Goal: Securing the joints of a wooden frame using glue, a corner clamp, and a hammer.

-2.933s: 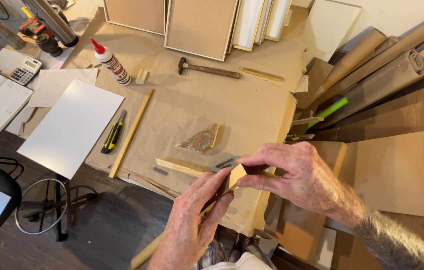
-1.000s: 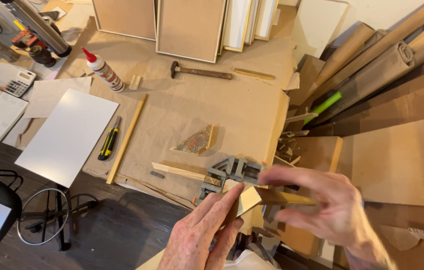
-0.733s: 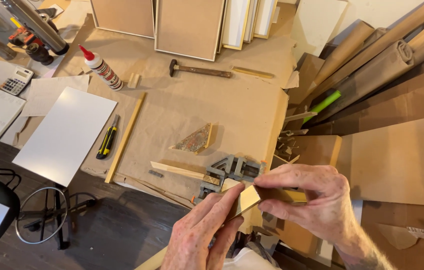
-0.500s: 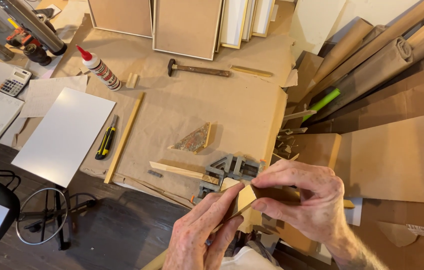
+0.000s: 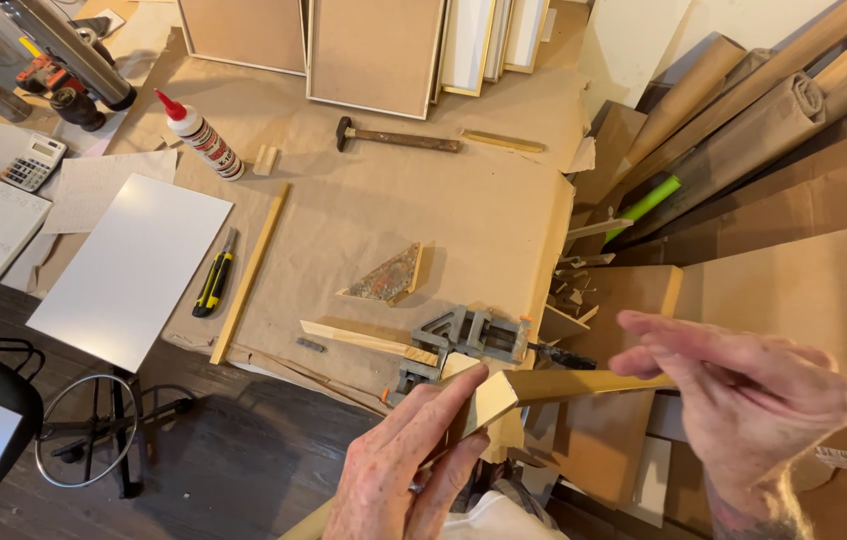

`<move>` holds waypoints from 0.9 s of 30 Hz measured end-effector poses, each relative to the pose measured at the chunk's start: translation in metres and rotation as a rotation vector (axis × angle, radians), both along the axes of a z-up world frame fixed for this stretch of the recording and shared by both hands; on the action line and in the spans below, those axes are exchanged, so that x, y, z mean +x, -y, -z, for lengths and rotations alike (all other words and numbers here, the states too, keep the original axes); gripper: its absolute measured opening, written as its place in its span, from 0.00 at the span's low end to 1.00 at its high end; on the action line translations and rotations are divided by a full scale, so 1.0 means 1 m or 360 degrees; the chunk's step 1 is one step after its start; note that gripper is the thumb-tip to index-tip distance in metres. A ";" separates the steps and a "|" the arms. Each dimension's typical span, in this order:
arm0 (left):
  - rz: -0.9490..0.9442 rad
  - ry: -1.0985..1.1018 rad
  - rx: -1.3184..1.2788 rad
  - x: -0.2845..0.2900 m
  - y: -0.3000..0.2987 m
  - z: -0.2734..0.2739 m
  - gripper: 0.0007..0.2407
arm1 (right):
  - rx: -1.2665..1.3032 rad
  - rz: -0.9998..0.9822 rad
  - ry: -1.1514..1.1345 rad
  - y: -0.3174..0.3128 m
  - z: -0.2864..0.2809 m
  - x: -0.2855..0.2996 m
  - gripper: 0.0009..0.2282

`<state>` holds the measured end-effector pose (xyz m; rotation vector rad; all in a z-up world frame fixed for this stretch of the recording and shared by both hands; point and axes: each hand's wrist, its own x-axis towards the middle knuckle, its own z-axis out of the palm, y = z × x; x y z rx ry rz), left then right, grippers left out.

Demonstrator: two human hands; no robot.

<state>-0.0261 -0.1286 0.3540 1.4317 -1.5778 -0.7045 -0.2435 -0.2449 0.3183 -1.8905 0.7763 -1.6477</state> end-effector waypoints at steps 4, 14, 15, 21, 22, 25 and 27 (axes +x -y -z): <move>-0.0001 0.0014 0.0004 -0.001 -0.001 -0.002 0.17 | 0.0045 0.0130 0.0094 0.003 0.002 -0.006 0.08; 0.0058 0.0249 -0.0263 0.000 -0.007 0.014 0.18 | -0.0334 -0.0689 -0.0692 0.004 -0.023 0.015 0.23; 0.0052 0.0250 -0.0264 -0.001 -0.008 0.016 0.18 | -0.0337 -0.0694 -0.0692 0.002 -0.026 0.018 0.23; -0.0153 0.0272 -0.0432 -0.010 -0.010 0.027 0.17 | -0.0345 -0.0575 -0.0571 -0.007 -0.021 0.030 0.14; -0.0173 0.0283 -0.0447 -0.011 -0.010 0.027 0.17 | -0.0366 -0.0516 -0.0496 -0.010 -0.023 0.033 0.12; -0.0200 0.0331 -0.0488 -0.013 -0.009 0.029 0.17 | -0.0415 -0.0426 -0.0380 -0.013 -0.023 0.036 0.10; -0.0202 0.0369 -0.0516 -0.012 -0.008 0.029 0.17 | -0.0444 -0.0390 -0.0338 -0.012 -0.020 0.035 0.10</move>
